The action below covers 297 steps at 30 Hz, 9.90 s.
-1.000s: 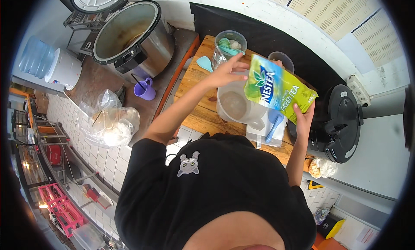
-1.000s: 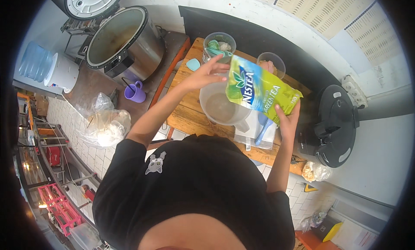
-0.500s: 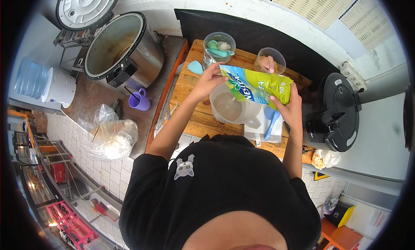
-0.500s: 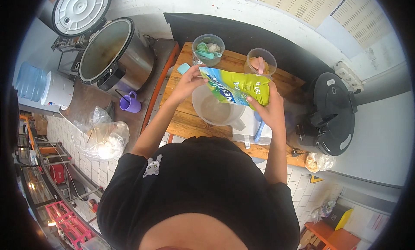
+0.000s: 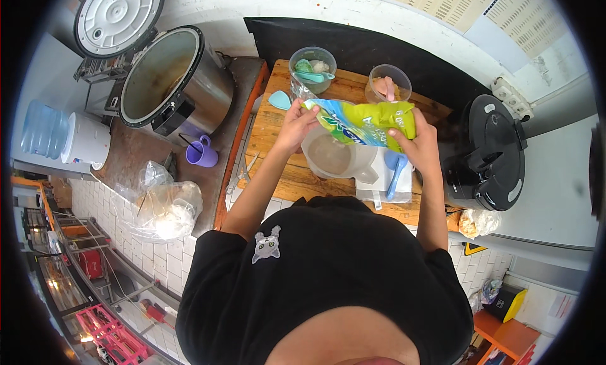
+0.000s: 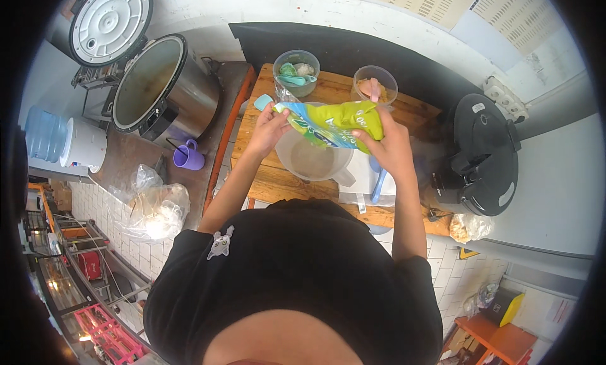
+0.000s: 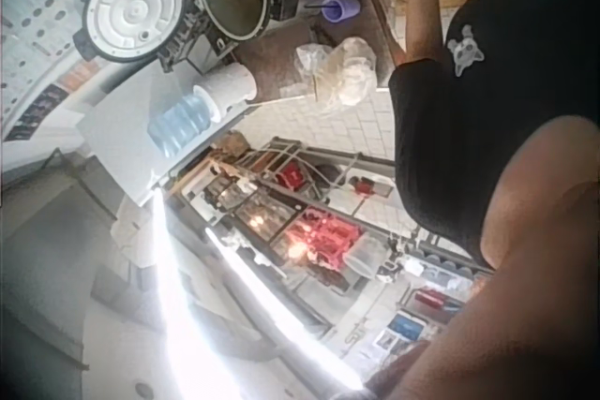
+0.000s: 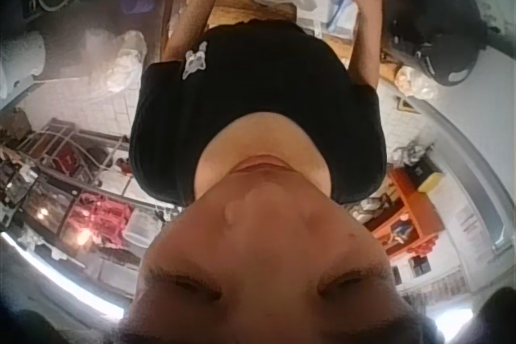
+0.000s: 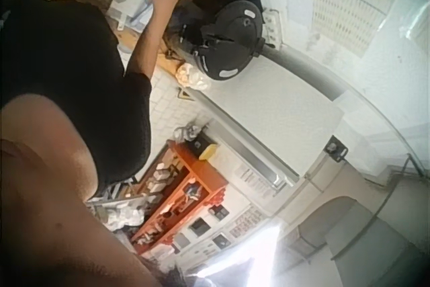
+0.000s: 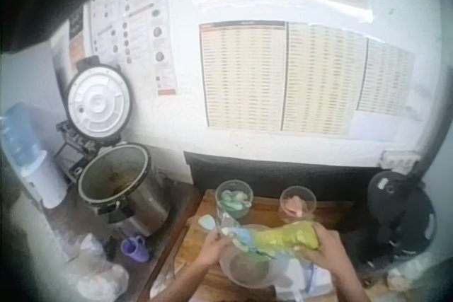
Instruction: The person fills a plastic pitcher with water from a dispenser and adds green tea powder from a bag.
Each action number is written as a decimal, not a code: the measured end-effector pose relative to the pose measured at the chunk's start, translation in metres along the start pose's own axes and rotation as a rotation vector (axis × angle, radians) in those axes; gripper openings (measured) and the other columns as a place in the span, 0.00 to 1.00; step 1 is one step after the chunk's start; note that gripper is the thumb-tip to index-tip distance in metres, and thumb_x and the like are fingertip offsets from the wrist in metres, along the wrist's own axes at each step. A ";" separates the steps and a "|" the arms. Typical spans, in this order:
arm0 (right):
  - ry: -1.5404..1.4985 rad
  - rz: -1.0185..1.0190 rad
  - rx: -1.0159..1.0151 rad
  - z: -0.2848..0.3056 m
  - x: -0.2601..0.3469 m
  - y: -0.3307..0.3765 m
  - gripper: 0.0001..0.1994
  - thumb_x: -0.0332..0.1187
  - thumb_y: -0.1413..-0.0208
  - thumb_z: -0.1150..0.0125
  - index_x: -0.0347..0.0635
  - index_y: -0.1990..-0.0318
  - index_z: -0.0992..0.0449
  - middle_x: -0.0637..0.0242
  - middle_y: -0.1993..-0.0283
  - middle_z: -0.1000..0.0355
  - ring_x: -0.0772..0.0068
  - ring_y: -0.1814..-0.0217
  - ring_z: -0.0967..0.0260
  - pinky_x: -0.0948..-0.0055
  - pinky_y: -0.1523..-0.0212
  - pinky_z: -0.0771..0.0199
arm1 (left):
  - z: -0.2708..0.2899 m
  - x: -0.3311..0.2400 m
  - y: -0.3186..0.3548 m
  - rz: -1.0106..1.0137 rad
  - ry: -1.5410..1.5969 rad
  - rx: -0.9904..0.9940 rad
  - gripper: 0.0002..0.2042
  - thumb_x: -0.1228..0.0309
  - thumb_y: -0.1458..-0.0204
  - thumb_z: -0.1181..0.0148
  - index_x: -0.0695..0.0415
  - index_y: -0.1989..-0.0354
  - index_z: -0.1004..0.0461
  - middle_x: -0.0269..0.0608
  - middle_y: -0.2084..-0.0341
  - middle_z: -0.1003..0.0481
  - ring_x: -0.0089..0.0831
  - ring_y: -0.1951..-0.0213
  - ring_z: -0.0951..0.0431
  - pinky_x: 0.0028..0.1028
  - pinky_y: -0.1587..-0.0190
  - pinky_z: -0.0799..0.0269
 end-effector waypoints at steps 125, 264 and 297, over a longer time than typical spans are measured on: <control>-1.480 -0.205 -0.159 -0.110 -0.071 0.012 0.31 0.42 0.52 0.39 0.42 0.42 0.44 0.68 0.43 0.42 0.69 0.40 0.46 0.65 0.40 0.48 | -0.127 -0.043 -0.013 -0.481 -1.027 0.216 0.11 0.68 0.50 0.44 0.63 0.66 0.33 0.48 0.80 0.30 0.39 0.77 0.28 0.29 0.72 0.35; -1.703 -0.290 -0.106 -0.090 -0.102 -0.045 0.25 0.53 0.45 0.56 0.44 0.48 0.36 0.70 0.48 0.37 0.71 0.44 0.41 0.69 0.43 0.44 | -0.007 -0.067 0.039 -0.316 -0.962 -0.186 0.07 0.73 0.49 0.46 0.64 0.65 0.25 0.43 0.75 0.23 0.22 0.72 0.25 0.20 0.69 0.32; -1.653 -0.368 -0.169 -0.071 -0.103 -0.025 0.15 0.48 0.44 0.53 0.47 0.64 0.31 0.69 0.62 0.31 0.68 0.59 0.34 0.65 0.53 0.35 | -0.017 -0.049 0.054 -0.307 -0.955 -0.124 0.06 0.74 0.50 0.45 0.62 0.67 0.25 0.40 0.79 0.25 0.21 0.77 0.26 0.19 0.73 0.33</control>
Point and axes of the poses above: each hand's wrist, its own y-axis away from the middle knuckle, its own z-axis out of the back of the hand, x = y × z, the point moved 9 cm from there along -y, towards the middle knuckle
